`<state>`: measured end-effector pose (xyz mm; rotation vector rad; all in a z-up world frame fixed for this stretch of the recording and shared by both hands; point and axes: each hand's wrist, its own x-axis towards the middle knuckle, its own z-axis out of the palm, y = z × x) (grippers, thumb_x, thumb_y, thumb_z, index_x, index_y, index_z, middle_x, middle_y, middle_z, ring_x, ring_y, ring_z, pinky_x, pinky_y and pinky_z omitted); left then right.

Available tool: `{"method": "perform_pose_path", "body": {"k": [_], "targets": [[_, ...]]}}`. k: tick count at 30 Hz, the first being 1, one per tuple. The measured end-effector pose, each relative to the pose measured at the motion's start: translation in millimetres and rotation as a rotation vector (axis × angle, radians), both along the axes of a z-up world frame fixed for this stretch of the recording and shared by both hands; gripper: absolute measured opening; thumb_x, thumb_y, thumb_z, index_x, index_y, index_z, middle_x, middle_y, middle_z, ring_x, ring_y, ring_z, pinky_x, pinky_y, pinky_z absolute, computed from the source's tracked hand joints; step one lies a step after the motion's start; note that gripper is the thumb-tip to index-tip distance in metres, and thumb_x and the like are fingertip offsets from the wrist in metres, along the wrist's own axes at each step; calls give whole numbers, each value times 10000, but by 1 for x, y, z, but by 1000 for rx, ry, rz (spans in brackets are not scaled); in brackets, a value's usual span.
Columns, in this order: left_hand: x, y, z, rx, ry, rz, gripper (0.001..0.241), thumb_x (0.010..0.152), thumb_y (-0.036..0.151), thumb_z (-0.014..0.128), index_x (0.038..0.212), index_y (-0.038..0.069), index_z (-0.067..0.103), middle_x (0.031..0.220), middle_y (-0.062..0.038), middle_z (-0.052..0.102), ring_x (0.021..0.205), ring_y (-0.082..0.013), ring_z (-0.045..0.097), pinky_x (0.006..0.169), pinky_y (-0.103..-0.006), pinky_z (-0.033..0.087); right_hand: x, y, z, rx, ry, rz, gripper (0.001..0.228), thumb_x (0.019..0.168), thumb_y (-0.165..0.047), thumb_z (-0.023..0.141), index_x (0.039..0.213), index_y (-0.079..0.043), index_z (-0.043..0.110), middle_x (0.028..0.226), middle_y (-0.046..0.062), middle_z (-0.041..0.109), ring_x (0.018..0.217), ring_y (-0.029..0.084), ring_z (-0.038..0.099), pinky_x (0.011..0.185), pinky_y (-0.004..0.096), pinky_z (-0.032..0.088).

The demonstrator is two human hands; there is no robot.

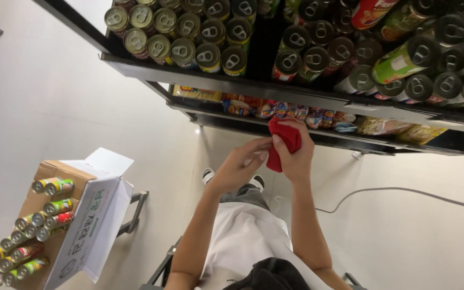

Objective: Wiping each canned good item with a cloth and organizing them on the grocery store shelf.

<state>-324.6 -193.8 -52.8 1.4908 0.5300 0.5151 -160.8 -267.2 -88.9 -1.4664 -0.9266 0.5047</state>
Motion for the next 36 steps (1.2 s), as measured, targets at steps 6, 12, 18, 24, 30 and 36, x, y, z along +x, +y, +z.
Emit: {"method": "perform_pose_path", "body": {"k": [6, 12, 18, 24, 30, 36], "targets": [[-77, 14, 1, 138, 127, 86, 327, 1047, 105, 560, 1365, 60, 625, 1354, -88, 705, 1192, -227, 694, 978, -376, 572, -37, 10, 5, -19, 74, 69, 296, 923, -86, 743, 1194, -6, 653, 1226, 101, 659, 1039, 198, 663, 884, 305, 568], [-211, 28, -5, 157, 143, 433, 313, 1071, 133, 536, 1361, 83, 642, 1327, -69, 715, 1218, -210, 686, 1018, -373, 568, -140, 50, 23, -18, 154, 322, 284, 902, -57, 705, 1171, -8, 629, 1280, 81, 598, 938, 148, 679, 674, 300, 641], [-386, 22, -16, 147, 125, 817, 285, 1077, 146, 567, 1340, 84, 656, 1278, -63, 742, 1223, -204, 702, 1037, -374, 570, -303, 83, 29, -87, 115, 605, 268, 898, -16, 707, 1157, -6, 638, 1271, 94, 620, 917, 145, 672, 705, 289, 630], [-539, 10, -58, 60, 153, 1162, 264, 1071, 186, 565, 1306, 99, 649, 1276, -63, 736, 1205, -206, 705, 981, -368, 581, -458, 101, 22, -111, -6, 892, 281, 907, 19, 707, 1182, 6, 652, 1290, 101, 635, 1026, 147, 655, 841, 272, 590], [-632, -15, -112, -72, 238, 1495, 300, 1036, 192, 591, 1303, 65, 639, 1226, -85, 748, 1132, -223, 725, 923, -386, 585, -577, 125, 12, -206, -32, 1160, 307, 883, 26, 689, 1188, 7, 656, 1286, 108, 630, 1039, 163, 656, 842, 282, 596], [-698, -48, -165, -73, 260, 1636, 356, 996, 172, 646, 1316, 19, 614, 1232, -149, 730, 1098, -256, 730, 926, -397, 580, -681, 172, -14, -307, 43, 1339, 319, 915, -16, 712, 1223, -8, 631, 1279, 97, 626, 1046, 157, 642, 864, 284, 593]]}}
